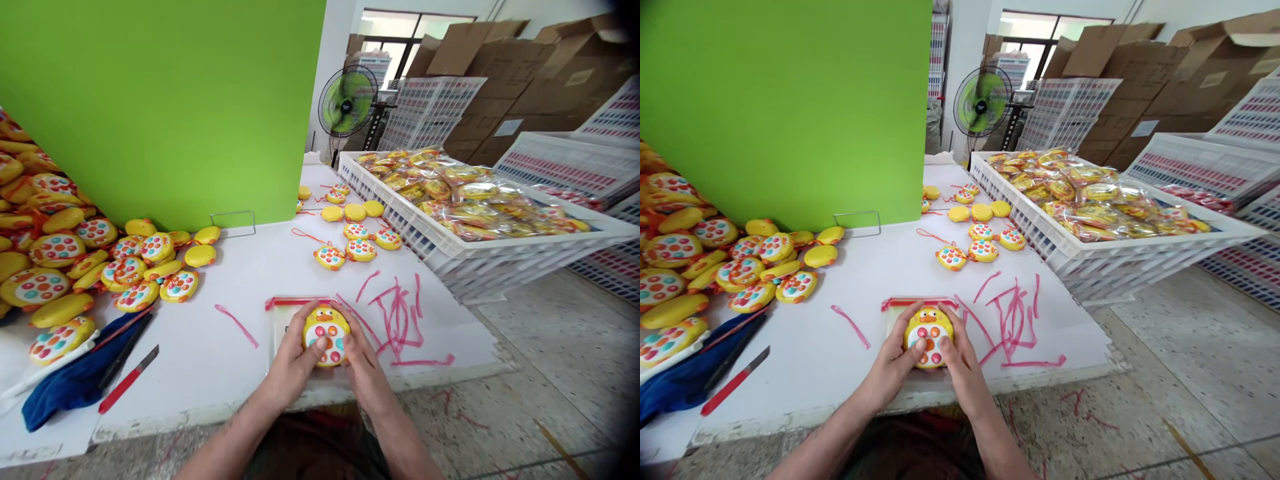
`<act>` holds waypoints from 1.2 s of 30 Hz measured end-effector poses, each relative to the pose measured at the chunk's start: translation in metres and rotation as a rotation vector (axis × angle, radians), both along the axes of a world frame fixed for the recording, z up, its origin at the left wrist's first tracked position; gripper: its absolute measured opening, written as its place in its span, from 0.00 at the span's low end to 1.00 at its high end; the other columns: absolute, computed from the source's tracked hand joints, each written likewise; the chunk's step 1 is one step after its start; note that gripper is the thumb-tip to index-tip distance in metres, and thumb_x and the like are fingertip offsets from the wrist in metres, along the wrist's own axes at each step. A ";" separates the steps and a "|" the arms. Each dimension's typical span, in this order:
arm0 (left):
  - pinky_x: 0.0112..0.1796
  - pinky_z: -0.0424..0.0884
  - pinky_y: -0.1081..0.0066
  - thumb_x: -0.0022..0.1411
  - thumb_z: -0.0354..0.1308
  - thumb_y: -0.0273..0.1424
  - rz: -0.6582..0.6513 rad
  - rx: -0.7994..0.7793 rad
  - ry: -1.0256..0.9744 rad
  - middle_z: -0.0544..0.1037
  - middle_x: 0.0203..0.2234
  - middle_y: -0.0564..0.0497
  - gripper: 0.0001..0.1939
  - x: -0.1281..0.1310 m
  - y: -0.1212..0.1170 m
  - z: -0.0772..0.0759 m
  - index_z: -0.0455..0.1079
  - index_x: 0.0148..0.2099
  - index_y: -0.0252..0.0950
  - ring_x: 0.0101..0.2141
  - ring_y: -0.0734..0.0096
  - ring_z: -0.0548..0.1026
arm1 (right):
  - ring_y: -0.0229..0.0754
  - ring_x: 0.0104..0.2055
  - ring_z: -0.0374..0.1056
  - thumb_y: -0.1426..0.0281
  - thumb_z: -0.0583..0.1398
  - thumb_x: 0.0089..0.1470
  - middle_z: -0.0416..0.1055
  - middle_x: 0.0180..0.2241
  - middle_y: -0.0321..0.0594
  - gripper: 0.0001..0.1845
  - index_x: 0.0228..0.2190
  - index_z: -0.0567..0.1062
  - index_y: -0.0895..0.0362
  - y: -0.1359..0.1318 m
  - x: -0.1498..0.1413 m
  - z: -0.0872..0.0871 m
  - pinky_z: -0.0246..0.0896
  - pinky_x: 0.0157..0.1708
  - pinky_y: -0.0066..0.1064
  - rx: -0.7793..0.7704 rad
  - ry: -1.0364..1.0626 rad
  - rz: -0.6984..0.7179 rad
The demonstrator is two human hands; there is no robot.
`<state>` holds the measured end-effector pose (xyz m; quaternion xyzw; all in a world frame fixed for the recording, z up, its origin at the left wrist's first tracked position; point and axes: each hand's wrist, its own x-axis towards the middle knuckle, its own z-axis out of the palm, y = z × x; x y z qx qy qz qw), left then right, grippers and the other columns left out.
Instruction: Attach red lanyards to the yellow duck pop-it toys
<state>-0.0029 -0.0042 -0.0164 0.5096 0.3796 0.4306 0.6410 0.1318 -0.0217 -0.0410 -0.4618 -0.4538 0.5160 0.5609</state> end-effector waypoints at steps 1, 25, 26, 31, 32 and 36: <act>0.52 0.64 0.61 0.61 0.52 0.41 0.012 -0.004 -0.003 0.62 0.58 0.44 0.29 -0.001 0.001 0.000 0.52 0.62 0.39 0.54 0.58 0.64 | 0.47 0.55 0.61 0.55 0.53 0.56 0.60 0.57 0.43 0.29 0.58 0.58 0.49 -0.001 -0.001 0.001 0.62 0.51 0.41 -0.029 0.021 0.013; 0.55 0.55 0.54 0.64 0.46 0.39 0.183 0.424 0.491 0.63 0.54 0.42 0.22 -0.005 0.003 -0.004 0.59 0.59 0.41 0.55 0.58 0.59 | 0.52 0.51 0.66 0.48 0.48 0.52 0.67 0.53 0.45 0.34 0.58 0.60 0.49 -0.005 -0.002 0.004 0.63 0.47 0.47 -0.097 0.258 0.129; 0.53 0.58 0.56 0.65 0.45 0.38 0.190 0.388 0.463 0.64 0.53 0.42 0.21 -0.006 0.007 -0.007 0.59 0.58 0.40 0.52 0.60 0.62 | 0.52 0.53 0.65 0.50 0.51 0.53 0.64 0.56 0.44 0.32 0.57 0.61 0.48 -0.002 0.003 0.007 0.62 0.49 0.47 -0.070 0.240 0.107; 0.32 0.68 0.71 0.64 0.44 0.35 0.186 0.086 0.348 0.69 0.38 0.48 0.13 -0.009 0.021 -0.029 0.59 0.49 0.36 0.30 0.74 0.69 | 0.50 0.61 0.52 0.62 0.58 0.52 0.59 0.59 0.38 0.27 0.55 0.64 0.45 0.009 0.027 0.032 0.47 0.60 0.48 0.231 -0.206 -0.083; 0.29 0.67 0.73 0.64 0.44 0.35 0.213 0.053 0.307 0.68 0.37 0.50 0.12 -0.009 0.023 -0.033 0.59 0.48 0.37 0.28 0.76 0.68 | 0.51 0.62 0.50 0.64 0.59 0.52 0.57 0.60 0.37 0.28 0.55 0.64 0.45 0.010 0.027 0.035 0.46 0.60 0.49 0.300 -0.329 -0.118; 0.22 0.62 0.78 0.63 0.46 0.37 0.337 -0.010 0.154 0.65 0.29 0.56 0.14 -0.010 0.026 -0.040 0.58 0.49 0.38 0.21 0.80 0.63 | 0.57 0.58 0.53 0.66 0.62 0.46 0.57 0.58 0.41 0.33 0.55 0.65 0.45 0.016 0.009 0.024 0.49 0.57 0.55 0.457 -0.782 -0.085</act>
